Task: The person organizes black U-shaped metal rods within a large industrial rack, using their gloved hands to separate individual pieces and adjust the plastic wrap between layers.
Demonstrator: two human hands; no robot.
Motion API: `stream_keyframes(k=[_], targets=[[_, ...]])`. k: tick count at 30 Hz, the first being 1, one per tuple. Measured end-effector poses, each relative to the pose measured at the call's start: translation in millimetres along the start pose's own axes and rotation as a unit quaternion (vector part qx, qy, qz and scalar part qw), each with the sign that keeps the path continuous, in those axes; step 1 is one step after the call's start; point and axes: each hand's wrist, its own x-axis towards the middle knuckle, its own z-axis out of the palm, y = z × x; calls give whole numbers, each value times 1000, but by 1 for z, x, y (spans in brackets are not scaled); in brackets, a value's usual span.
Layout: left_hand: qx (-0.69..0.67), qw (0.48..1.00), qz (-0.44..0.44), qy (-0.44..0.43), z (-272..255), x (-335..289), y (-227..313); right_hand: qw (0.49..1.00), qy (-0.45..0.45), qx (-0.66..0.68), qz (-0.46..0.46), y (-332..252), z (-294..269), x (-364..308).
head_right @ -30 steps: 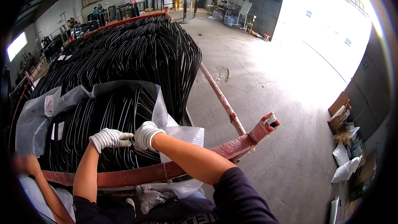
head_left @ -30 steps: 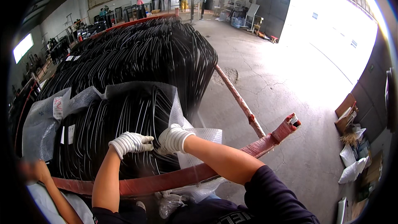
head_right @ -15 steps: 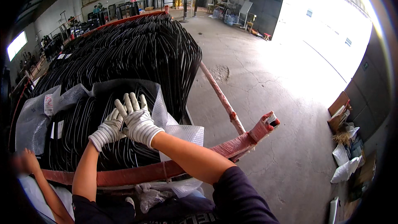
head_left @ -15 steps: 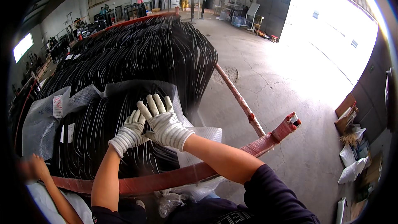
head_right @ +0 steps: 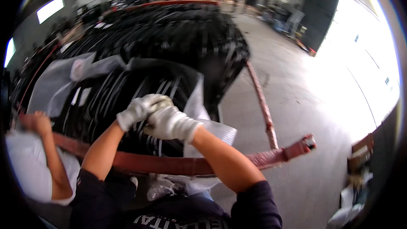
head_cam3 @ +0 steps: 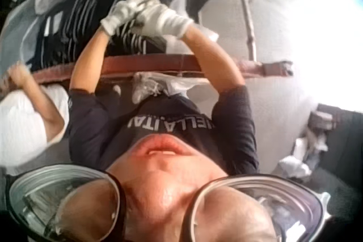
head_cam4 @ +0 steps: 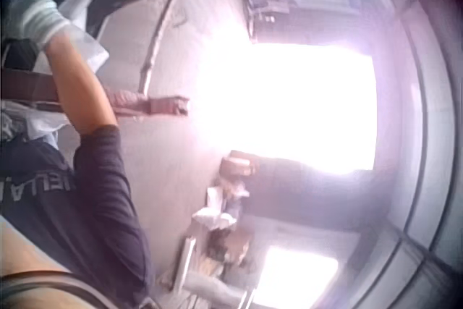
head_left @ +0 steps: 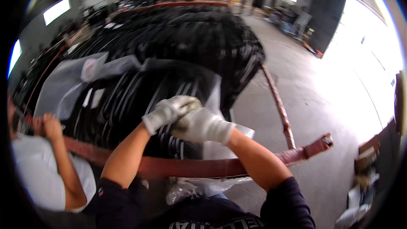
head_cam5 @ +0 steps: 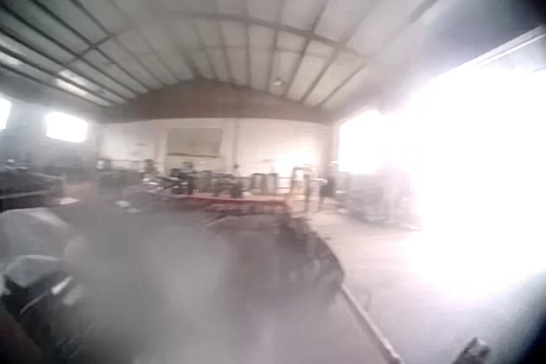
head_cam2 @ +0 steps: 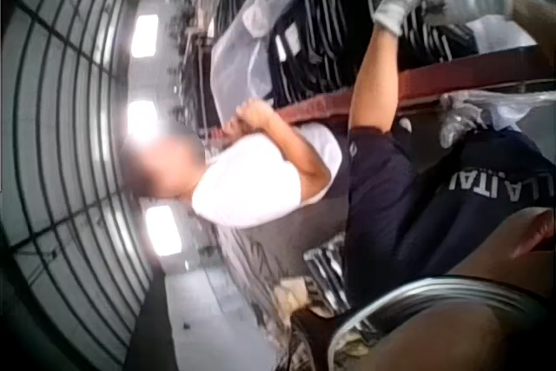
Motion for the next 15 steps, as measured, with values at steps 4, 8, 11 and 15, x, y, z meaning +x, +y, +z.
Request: stream_keyframes(k=[4,8,11,15], targets=[[-363,903,-197,-119,-11,9,14,996,40,-8,-81,0,-4,-3],[-510,831,-191,-108,-10,7,-2,970,156,26,-182,16,12,14],[-591,784,-125,-141,-12,13,-4,917,317,124,-207,11,15,18],[-635,751,-157,-92,-17,5,6,926,329,44,-180,2,-3,0]])
